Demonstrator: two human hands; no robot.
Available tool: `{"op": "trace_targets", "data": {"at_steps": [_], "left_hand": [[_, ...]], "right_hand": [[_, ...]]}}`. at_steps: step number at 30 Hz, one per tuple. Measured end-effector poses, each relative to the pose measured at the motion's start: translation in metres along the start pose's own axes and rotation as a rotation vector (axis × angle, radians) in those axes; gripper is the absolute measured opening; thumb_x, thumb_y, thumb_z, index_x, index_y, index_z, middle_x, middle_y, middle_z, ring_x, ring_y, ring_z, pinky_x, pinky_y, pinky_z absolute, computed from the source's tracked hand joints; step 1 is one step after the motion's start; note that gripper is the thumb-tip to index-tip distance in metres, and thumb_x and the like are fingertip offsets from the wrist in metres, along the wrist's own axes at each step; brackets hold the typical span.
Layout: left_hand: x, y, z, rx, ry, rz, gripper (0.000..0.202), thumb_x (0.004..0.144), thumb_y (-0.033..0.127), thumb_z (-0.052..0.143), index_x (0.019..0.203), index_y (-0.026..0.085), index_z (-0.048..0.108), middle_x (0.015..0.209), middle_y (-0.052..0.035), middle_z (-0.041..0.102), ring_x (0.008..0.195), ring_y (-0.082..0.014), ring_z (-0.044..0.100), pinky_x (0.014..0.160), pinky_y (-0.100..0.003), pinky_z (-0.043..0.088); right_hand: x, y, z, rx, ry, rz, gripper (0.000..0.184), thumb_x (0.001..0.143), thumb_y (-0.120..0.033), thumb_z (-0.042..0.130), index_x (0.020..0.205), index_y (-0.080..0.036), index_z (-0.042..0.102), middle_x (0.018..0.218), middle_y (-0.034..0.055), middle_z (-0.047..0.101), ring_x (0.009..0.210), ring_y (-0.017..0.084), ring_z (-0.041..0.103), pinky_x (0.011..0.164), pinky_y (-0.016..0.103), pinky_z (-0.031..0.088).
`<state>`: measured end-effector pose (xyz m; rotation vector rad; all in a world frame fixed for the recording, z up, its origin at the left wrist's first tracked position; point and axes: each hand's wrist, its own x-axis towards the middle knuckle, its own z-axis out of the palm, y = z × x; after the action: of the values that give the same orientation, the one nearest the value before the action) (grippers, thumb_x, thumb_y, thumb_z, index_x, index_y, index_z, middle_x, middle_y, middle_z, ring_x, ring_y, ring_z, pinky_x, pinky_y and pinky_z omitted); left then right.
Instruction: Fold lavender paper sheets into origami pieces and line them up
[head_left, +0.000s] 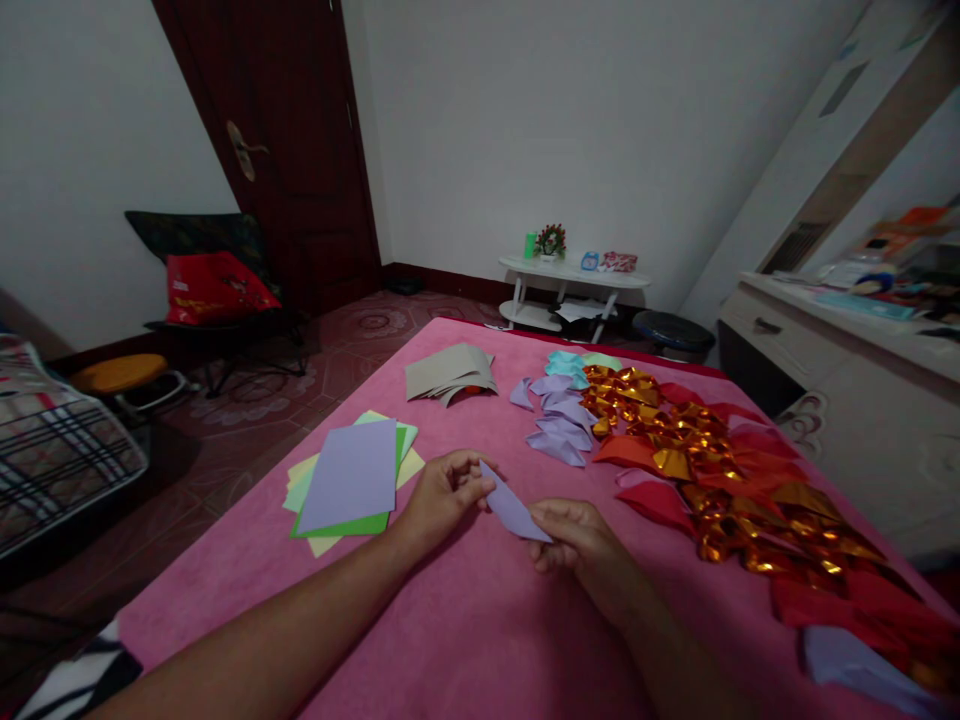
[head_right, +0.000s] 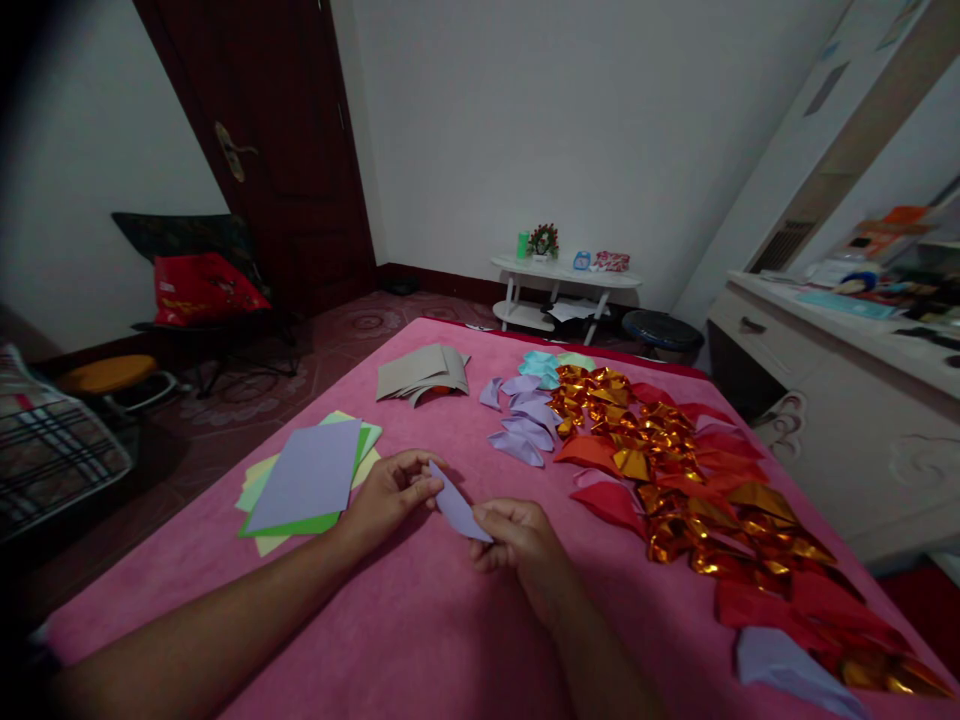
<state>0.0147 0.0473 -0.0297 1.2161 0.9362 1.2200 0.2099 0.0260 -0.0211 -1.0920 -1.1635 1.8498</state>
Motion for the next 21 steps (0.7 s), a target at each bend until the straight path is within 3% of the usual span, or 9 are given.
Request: {"op": "trace_targets", "data": {"at_steps": [8,21], "left_hand": [[0.0,0.003,0.003,-0.061,-0.001,-0.031,0.024,0.067,0.028,0.072,0.08,0.01,0.063,0.058,0.0028,0.055,0.045,-0.0053,0.046,0.046,-0.018,0.038],[0.001,-0.007,-0.004,-0.011,-0.076,-0.032,0.021,0.072,0.028,0.069,0.081,0.01,0.062,0.055,0.0029,0.054,0.044,-0.0055,0.048,0.045,-0.017,0.039]], "right_hand": [[0.0,0.0,-0.003,-0.035,-0.042,0.032,0.033,0.071,-0.041,0.07,0.081,-0.01,0.072,0.06,0.0025,0.062,0.049,0.007,0.054,0.05,0.017,0.044],[-0.003,-0.002,0.0,-0.126,-0.119,0.031,0.035,0.073,-0.041,0.066,0.088,-0.01,0.073,0.064,0.0055,0.066,0.051,0.008,0.055,0.051,0.019,0.043]]}}
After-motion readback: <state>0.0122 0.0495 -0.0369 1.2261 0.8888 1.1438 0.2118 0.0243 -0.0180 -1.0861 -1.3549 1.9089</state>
